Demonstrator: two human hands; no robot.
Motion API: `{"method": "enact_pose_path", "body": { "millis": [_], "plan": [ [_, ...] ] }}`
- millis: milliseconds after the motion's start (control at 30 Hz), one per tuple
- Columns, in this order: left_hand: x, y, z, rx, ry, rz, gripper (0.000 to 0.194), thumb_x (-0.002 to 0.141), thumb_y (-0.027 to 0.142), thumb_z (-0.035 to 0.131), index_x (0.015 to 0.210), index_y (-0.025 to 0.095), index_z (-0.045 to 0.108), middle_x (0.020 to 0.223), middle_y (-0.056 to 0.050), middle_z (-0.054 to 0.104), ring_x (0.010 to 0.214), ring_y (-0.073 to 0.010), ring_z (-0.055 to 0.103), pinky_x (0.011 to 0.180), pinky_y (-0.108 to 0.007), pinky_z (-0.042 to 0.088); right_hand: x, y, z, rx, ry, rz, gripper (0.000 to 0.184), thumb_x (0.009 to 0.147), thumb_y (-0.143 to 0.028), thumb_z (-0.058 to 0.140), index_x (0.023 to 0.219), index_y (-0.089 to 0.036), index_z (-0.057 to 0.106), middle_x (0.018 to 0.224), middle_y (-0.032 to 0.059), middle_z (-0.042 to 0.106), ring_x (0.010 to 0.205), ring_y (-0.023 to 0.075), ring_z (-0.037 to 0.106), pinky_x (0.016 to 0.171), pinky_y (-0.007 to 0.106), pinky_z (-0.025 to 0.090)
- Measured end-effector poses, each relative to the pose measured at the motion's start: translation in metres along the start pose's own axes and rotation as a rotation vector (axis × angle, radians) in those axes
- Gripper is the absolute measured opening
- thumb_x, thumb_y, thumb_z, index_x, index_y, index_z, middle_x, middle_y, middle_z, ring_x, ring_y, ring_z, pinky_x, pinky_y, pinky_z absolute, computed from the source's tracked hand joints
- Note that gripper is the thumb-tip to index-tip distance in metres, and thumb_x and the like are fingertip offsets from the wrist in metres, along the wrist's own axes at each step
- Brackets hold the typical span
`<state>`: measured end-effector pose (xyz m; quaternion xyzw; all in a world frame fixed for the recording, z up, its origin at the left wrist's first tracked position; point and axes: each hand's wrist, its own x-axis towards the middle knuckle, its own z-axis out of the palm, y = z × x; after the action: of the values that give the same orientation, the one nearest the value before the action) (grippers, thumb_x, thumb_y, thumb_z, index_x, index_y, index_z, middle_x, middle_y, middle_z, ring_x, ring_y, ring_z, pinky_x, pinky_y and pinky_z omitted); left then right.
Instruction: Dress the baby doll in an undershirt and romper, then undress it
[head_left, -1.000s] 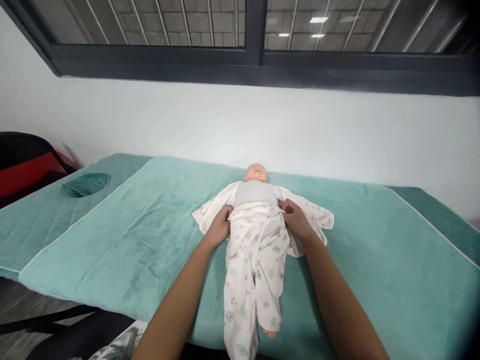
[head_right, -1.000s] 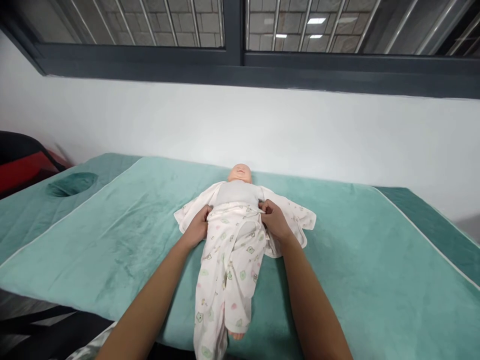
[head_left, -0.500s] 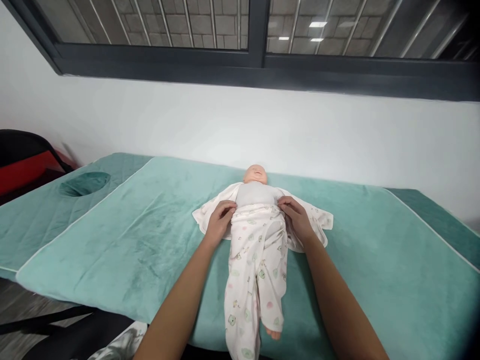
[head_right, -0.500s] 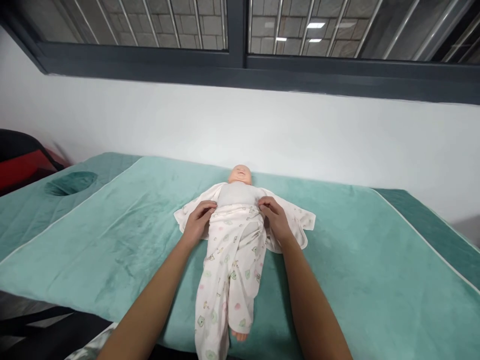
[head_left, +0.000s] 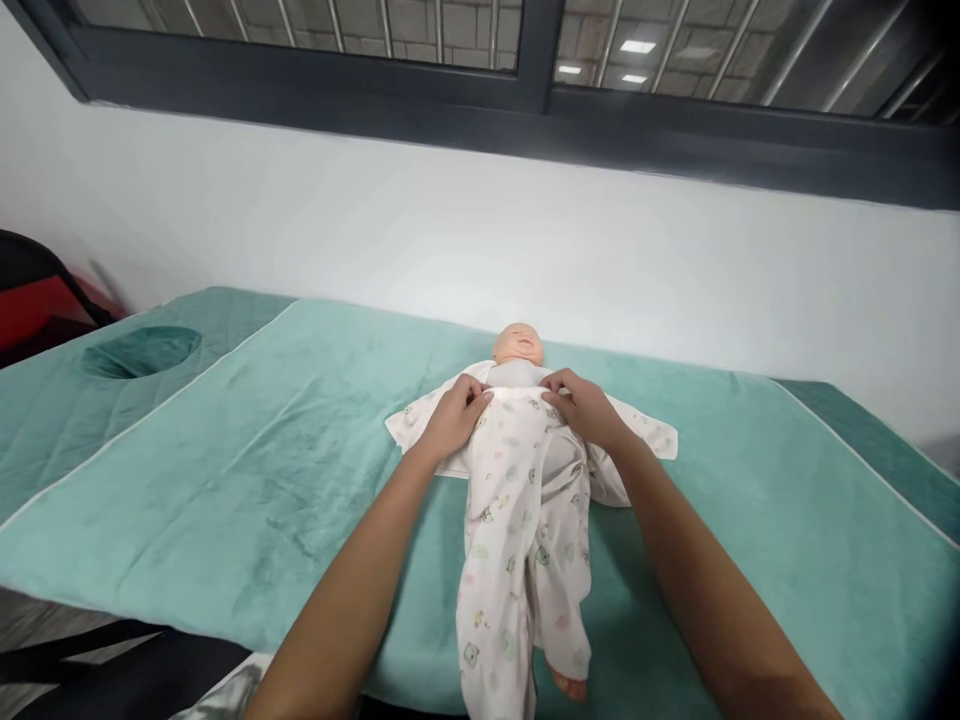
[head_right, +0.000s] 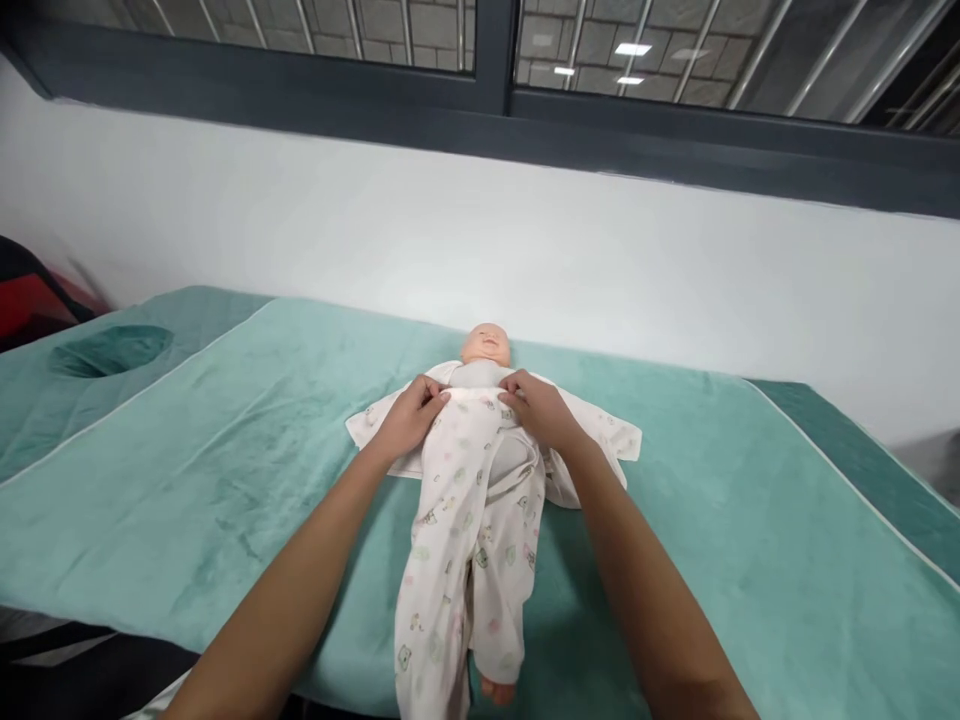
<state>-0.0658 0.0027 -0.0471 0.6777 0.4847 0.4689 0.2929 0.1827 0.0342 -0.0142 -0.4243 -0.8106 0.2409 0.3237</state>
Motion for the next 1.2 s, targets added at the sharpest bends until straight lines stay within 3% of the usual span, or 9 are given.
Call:
{"method": "enact_pose_path", "body": {
  "millis": [67,167,300,400,567,700,800,1033,1200],
  "plan": [
    [0.012,-0.004,0.005,0.119,0.092,-0.032,0.017,0.094,0.037,0.048,0.084,0.023,0.042,0.072,0.003,0.054,0.067,-0.0159,0.051,0.065,-0.027,0.036,0.018,-0.002,0.005,-0.170,0.027,0.079,0.015,0.091,-0.036,0.051,0.082,-0.025,0.045,0.077,0.0002,0.062,0.071,0.0200,0.054,0.068,0.031,0.037],
    [0.021,-0.011,0.015,0.240,0.196,-0.087,0.012,0.094,0.033,0.047,0.088,0.024,0.042,0.067,0.003,0.049,0.061,-0.0173,0.047,0.060,-0.028,0.029,0.039,0.000,0.015,-0.246,0.072,0.128,0.015,0.088,-0.037,0.053,0.081,-0.025,0.046,0.064,-0.0026,0.053,0.061,0.0186,0.047,0.062,0.030,0.032],
    [0.014,-0.018,0.020,0.344,0.244,-0.110,0.012,0.092,0.033,0.050,0.087,0.024,0.047,0.079,-0.002,0.059,0.071,-0.0202,0.053,0.064,-0.029,0.033,0.036,0.013,0.029,0.006,0.322,0.249,0.024,0.081,-0.043,0.063,0.078,-0.024,0.049,0.065,-0.0037,0.052,0.063,0.0160,0.047,0.063,0.028,0.035],
    [0.004,-0.018,0.013,0.326,0.208,-0.107,0.010,0.091,0.030,0.048,0.088,0.022,0.053,0.088,-0.005,0.065,0.081,-0.0221,0.058,0.072,-0.031,0.038,0.017,0.023,0.031,0.145,0.402,0.263,0.030,0.078,-0.049,0.067,0.075,-0.023,0.052,0.065,-0.0041,0.050,0.064,0.0146,0.045,0.063,0.027,0.036],
    [-0.005,-0.014,-0.003,0.193,-0.060,-0.284,0.015,0.077,0.016,0.047,0.077,0.020,0.061,0.078,-0.004,0.068,0.075,-0.0220,0.059,0.069,-0.031,0.041,-0.021,0.040,0.023,0.155,0.299,0.341,0.035,0.085,-0.050,0.055,0.068,-0.020,0.059,0.066,-0.0014,0.057,0.068,0.0159,0.048,0.065,0.028,0.037],
    [-0.009,-0.012,-0.010,0.021,-0.283,-0.298,0.018,0.063,0.013,0.054,0.075,0.018,0.067,0.079,-0.003,0.071,0.075,-0.0219,0.061,0.066,-0.030,0.044,-0.039,0.046,0.016,0.455,0.029,0.419,0.025,0.079,-0.043,0.063,0.085,-0.020,0.068,0.077,-0.0002,0.066,0.063,0.0145,0.051,0.057,0.026,0.037],
    [-0.009,-0.013,-0.014,-0.185,-0.392,-0.320,0.029,0.061,0.014,0.057,0.088,0.016,0.070,0.089,-0.003,0.072,0.083,-0.0227,0.063,0.073,-0.030,0.047,-0.041,0.045,0.012,0.680,-0.061,0.418,0.027,0.072,-0.036,0.070,0.094,-0.021,0.069,0.082,0.0000,0.069,0.061,0.0126,0.053,0.051,0.024,0.035],
    [-0.012,-0.018,-0.014,-0.397,-0.381,-0.381,0.029,0.063,0.018,0.065,0.091,0.016,0.071,0.087,-0.003,0.072,0.084,-0.0214,0.063,0.078,-0.032,0.049,-0.041,0.047,0.005,0.829,-0.109,0.448,0.025,0.067,-0.033,0.076,0.085,-0.021,0.063,0.072,-0.0029,0.063,0.047,0.0075,0.043,0.041,0.022,0.024],
    [-0.013,-0.012,0.002,-0.563,-0.223,-0.357,0.037,0.063,0.022,0.069,0.099,0.015,0.068,0.082,-0.005,0.070,0.082,-0.0213,0.064,0.075,-0.033,0.051,-0.038,0.041,0.018,0.865,0.105,0.385,0.025,0.069,-0.033,0.071,0.073,-0.021,0.049,0.062,-0.0068,0.047,0.052,0.0082,0.037,0.047,0.021,0.027]
  ]
}}
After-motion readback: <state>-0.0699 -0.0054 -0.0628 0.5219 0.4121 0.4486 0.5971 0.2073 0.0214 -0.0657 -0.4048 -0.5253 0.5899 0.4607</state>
